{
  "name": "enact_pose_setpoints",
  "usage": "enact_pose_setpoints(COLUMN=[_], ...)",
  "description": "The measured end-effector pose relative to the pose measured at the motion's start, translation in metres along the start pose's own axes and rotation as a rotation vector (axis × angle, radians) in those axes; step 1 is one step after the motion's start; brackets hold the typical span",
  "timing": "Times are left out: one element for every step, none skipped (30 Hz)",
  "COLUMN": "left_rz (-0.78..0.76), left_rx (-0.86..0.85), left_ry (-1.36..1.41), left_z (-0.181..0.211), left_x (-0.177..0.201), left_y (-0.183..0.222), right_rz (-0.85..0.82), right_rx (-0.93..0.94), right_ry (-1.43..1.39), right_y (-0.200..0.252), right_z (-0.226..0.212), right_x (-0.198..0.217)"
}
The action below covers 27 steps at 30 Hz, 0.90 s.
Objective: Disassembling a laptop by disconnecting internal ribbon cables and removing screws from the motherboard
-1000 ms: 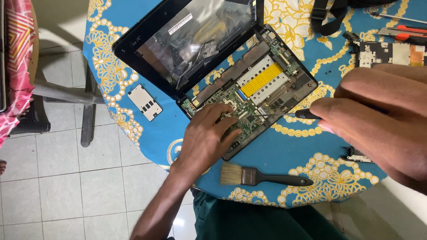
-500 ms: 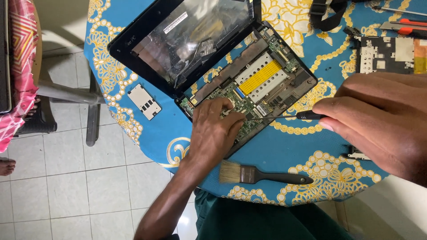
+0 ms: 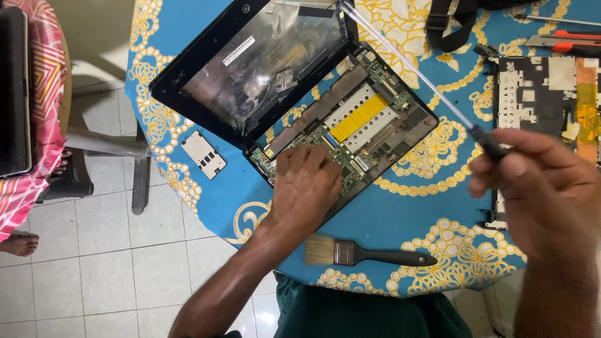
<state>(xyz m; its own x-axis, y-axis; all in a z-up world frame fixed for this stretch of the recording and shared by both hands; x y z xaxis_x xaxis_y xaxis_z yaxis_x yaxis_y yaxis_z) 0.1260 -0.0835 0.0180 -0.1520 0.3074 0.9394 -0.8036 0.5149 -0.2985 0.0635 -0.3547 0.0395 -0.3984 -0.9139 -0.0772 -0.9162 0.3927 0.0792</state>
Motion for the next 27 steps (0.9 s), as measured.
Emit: enact_pose_setpoints(left_rz=[0.000, -0.008, -0.016, -0.020, 0.025, 0.075, 0.077, 0.116, 0.155, 0.156, 0.172, 0.191, 0.195, 0.213, 0.232, 0.233, 0.264, 0.295, 0.295, 0.321, 0.348, 0.353, 0.336, 0.319, 0.325, 0.284, 0.240], left_rx=[-0.005, -0.045, -0.086, -0.093, -0.116, -0.138, -0.143, -0.175, -0.206, -0.200, -0.193, -0.190, -0.189, -0.197, -0.205, -0.198, -0.183, -0.158, -0.140, -0.128, -0.116, -0.106, -0.043, 0.018, 0.027, 0.100, 0.172], left_ry=[0.000, -0.077, -0.154, -0.153, -0.216, -0.279, -0.278, -0.310, -0.343, -0.348, -0.335, -0.320, -0.324, -0.305, -0.286, -0.289, -0.274, -0.268, -0.279, -0.222, -0.165, -0.174, -0.011, 0.155, 0.149, 0.348, 0.547], left_z=[0.001, 0.003, 0.006, 0.009, 0.013, 0.017, 0.018, 0.022, 0.025, 0.024, 0.023, 0.022, 0.021, 0.021, 0.021, 0.021, 0.021, 0.019, 0.019, 0.018, 0.017, 0.013, 0.003, -0.005, -0.018, -0.038, -0.056], left_x=[0.001, 0.000, -0.001, 0.000, 0.005, 0.010, 0.007, 0.008, 0.009, 0.007, 0.005, 0.004, 0.002, 0.000, -0.001, -0.003, -0.001, 0.003, 0.005, 0.011, 0.017, 0.025, 0.031, 0.036, 0.054, 0.065, 0.075], left_y=[-0.002, -0.004, -0.005, -0.006, -0.007, -0.009, -0.009, -0.007, -0.005, -0.004, -0.003, -0.003, -0.003, -0.001, 0.000, -0.001, -0.002, 0.000, 0.001, 0.001, 0.000, 0.001, 0.001, 0.001, 0.005, 0.008, 0.011], right_rz=[0.004, -0.161, -0.324, -0.317, -0.387, -0.460, -0.455, -0.441, -0.426, -0.434, -0.468, -0.497, -0.499, -0.519, -0.537, -0.545, -0.524, -0.517, -0.538, -0.523, -0.508, -0.520, -0.506, -0.490, -0.500, -0.489, -0.479], right_rx=[0.001, -0.107, -0.218, -0.219, -0.218, -0.213, -0.210, -0.159, -0.108, -0.106, -0.075, -0.042, -0.037, 0.005, 0.047, 0.048, 0.025, 0.006, 0.011, 0.017, 0.024, 0.032, 0.006, -0.022, -0.017, -0.049, -0.081], right_ry=[-0.002, -0.063, -0.125, -0.129, -0.043, 0.046, 0.046, 0.091, 0.135, 0.135, 0.218, 0.302, 0.302, 0.400, 0.499, 0.500, 0.567, 0.633, 0.632, 0.658, 0.684, 0.684, 0.690, 0.697, 0.698, 0.678, 0.657], right_y=[0.006, 0.016, 0.031, 0.031, 0.036, 0.039, 0.038, 0.034, 0.032, 0.030, 0.029, 0.027, 0.027, 0.028, 0.028, 0.031, 0.033, 0.034, 0.037, 0.035, 0.034, 0.034, 0.033, 0.032, 0.033, 0.034, 0.034], right_z=[0.009, 0.029, 0.047, 0.049, 0.053, 0.056, 0.053, 0.048, 0.042, 0.042, 0.043, 0.043, 0.044, 0.047, 0.049, 0.046, 0.047, 0.048, 0.050, 0.051, 0.052, 0.050, 0.050, 0.051, 0.043, 0.038, 0.033], right_x=[-0.007, -0.032, -0.056, -0.065, -0.080, -0.095, -0.101, -0.106, -0.112, -0.116, -0.121, -0.126, -0.130, -0.134, -0.138, -0.138, -0.134, -0.134, -0.136, -0.135, -0.135, -0.137, -0.136, -0.134, -0.139, -0.142, -0.145])
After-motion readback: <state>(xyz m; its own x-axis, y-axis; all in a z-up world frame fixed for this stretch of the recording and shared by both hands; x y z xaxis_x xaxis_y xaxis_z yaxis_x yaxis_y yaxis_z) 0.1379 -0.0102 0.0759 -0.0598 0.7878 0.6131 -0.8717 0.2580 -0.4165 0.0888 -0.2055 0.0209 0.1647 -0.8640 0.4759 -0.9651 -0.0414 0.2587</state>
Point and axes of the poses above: each hand's wrist, its own y-axis away from the middle knuckle, its own x-axis out of the back of the hand, z = x × y, the point moved 10 cm from there along -y, towards the middle knuckle, and after that the axes turned 7 degrees about z, right-handed, at the moved point
